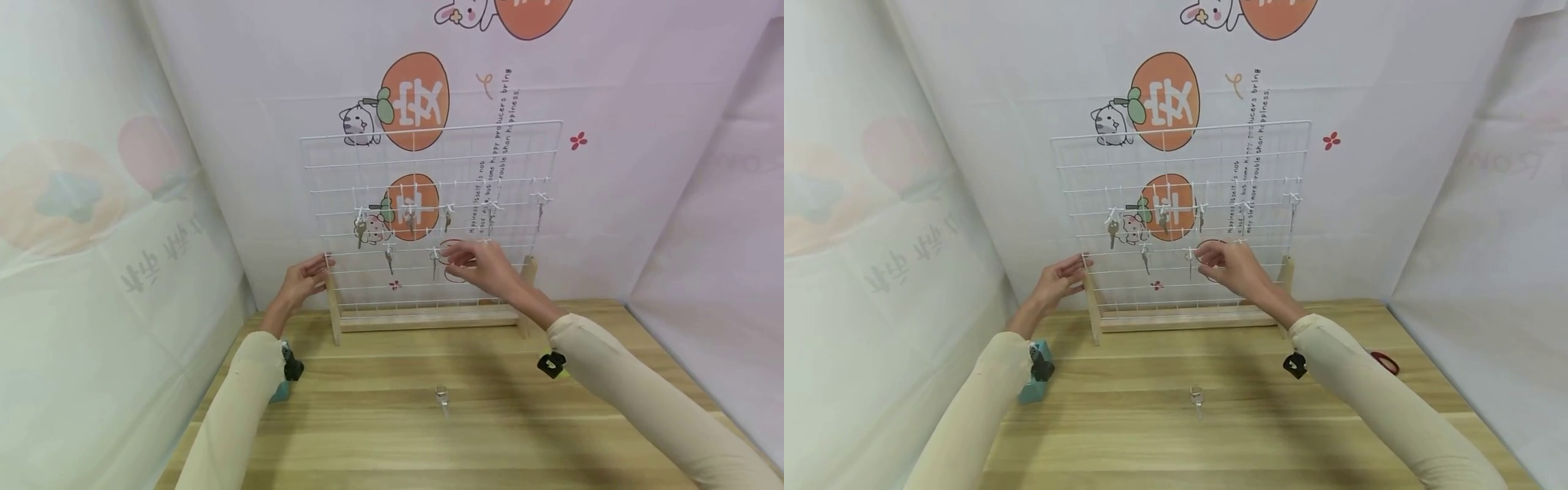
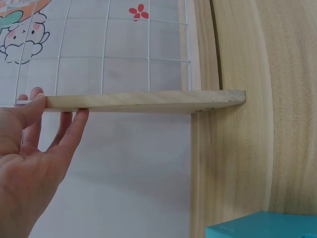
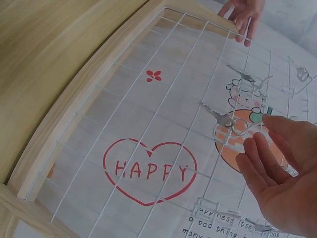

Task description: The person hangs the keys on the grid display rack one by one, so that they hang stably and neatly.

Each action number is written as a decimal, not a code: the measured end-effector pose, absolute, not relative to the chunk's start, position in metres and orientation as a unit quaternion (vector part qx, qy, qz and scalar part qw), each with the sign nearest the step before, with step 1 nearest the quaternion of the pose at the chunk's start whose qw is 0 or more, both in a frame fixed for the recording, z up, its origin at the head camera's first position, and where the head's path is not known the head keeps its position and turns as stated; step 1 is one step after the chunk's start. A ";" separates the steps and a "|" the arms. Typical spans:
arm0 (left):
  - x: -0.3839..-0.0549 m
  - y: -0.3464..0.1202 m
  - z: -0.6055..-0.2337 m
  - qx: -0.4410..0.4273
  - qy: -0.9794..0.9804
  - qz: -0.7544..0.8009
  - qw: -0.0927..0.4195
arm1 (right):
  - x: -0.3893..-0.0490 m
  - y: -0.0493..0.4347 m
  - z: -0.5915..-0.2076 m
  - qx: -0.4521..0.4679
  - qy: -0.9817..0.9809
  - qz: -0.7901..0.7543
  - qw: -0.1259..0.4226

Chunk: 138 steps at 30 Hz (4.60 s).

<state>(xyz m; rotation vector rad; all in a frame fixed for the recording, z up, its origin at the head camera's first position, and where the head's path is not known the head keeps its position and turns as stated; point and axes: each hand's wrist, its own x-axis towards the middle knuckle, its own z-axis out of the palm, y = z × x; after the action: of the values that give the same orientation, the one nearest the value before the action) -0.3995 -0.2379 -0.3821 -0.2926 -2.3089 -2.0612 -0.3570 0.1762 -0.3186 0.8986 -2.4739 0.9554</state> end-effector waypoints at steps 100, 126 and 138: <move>-0.398 -0.237 -0.381 -0.095 -0.750 -0.654 0.018 | -0.321 0.226 -0.440 0.336 -0.892 0.286 0.092; -0.397 -0.239 -0.381 -0.103 -0.750 -0.654 0.012 | -0.361 0.259 -0.307 0.260 -0.880 0.303 0.259; -0.399 -0.234 -0.382 -0.096 -0.751 -0.653 0.012 | -0.368 0.263 -0.308 0.233 -0.891 0.311 0.236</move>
<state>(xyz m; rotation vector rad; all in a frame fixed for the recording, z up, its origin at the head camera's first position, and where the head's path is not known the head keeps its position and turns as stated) -0.3986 -0.2340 -0.3822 -0.2996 -2.3422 -2.0349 -0.3678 0.2635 -0.3080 0.6381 -2.4441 0.8525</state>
